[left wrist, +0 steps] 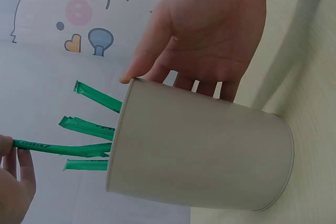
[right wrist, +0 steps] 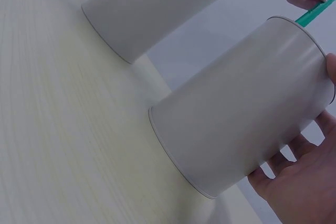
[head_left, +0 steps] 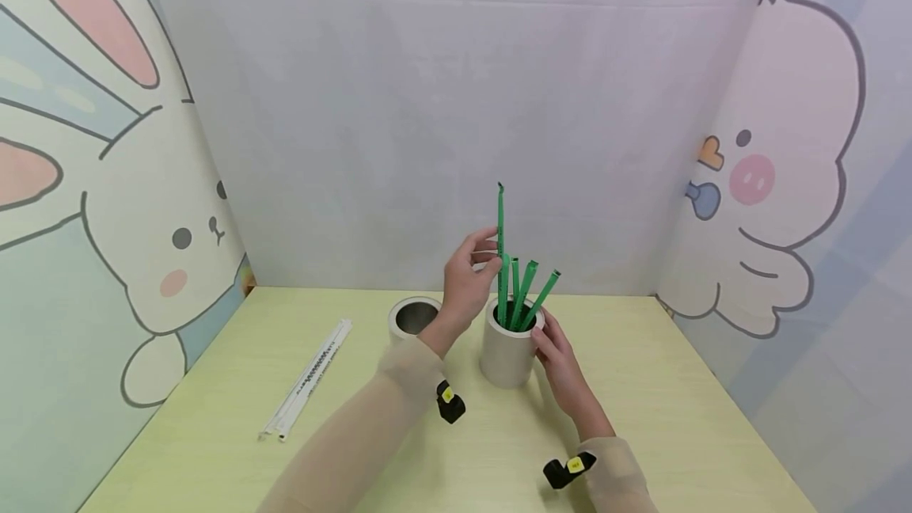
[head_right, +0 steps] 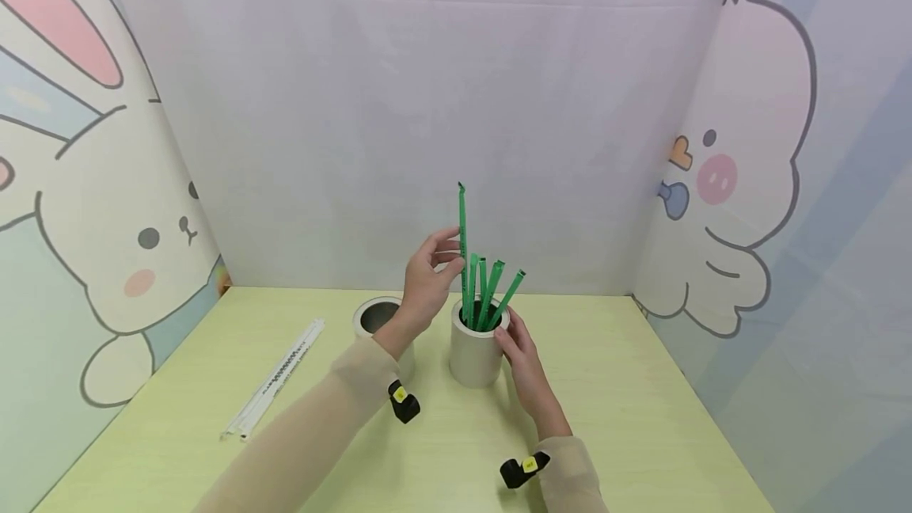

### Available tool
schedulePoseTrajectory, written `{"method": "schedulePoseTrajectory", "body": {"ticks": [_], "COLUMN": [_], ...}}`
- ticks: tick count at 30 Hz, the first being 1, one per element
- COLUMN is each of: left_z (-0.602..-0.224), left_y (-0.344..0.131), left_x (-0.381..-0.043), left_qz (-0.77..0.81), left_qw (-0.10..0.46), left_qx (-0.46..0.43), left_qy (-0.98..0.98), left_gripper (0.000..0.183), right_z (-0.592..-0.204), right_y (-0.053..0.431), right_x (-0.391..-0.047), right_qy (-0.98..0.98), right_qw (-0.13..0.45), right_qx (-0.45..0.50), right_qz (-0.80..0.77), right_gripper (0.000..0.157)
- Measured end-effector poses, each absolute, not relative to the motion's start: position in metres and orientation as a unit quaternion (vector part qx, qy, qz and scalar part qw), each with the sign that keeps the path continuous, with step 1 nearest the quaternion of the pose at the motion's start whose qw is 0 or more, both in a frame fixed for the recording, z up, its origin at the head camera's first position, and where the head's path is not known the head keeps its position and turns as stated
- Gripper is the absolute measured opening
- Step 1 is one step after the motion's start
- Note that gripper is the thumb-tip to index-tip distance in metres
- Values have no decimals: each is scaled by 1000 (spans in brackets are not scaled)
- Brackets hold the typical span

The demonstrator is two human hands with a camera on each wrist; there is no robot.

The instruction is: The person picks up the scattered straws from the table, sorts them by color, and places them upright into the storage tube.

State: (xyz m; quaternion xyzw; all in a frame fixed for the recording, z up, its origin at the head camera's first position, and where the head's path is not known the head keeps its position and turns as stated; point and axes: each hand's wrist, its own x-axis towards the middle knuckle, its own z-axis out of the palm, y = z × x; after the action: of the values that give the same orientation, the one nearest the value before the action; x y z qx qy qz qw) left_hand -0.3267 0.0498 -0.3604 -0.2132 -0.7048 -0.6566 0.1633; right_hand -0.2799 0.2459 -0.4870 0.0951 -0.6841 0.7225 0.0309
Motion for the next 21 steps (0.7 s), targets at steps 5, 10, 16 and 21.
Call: {"method": "schedulePoseTrajectory", "body": {"ticks": [5, 10, 16, 21], "left_z": [-374, -390, -403, -408], "left_y": [55, 61, 65, 67], "left_x": [-326, -325, -324, -324], "left_qz": [-654, -652, -640, -632], "left_qw": [154, 137, 130, 134], "left_qx": [-201, -191, -193, -195], "left_qy": [-712, -720, -733, -738], "left_gripper": [46, 48, 49, 48], "right_z": [-487, -487, -487, -486], "right_y": [246, 245, 245, 246], "right_x": [-280, -279, -279, -278], "right_qy": [-687, -688, -686, -686], "right_qw": [29, 27, 28, 28], "right_qx": [94, 93, 96, 96], "right_qz": [720, 719, 720, 721], "right_gripper": [66, 66, 65, 65]}}
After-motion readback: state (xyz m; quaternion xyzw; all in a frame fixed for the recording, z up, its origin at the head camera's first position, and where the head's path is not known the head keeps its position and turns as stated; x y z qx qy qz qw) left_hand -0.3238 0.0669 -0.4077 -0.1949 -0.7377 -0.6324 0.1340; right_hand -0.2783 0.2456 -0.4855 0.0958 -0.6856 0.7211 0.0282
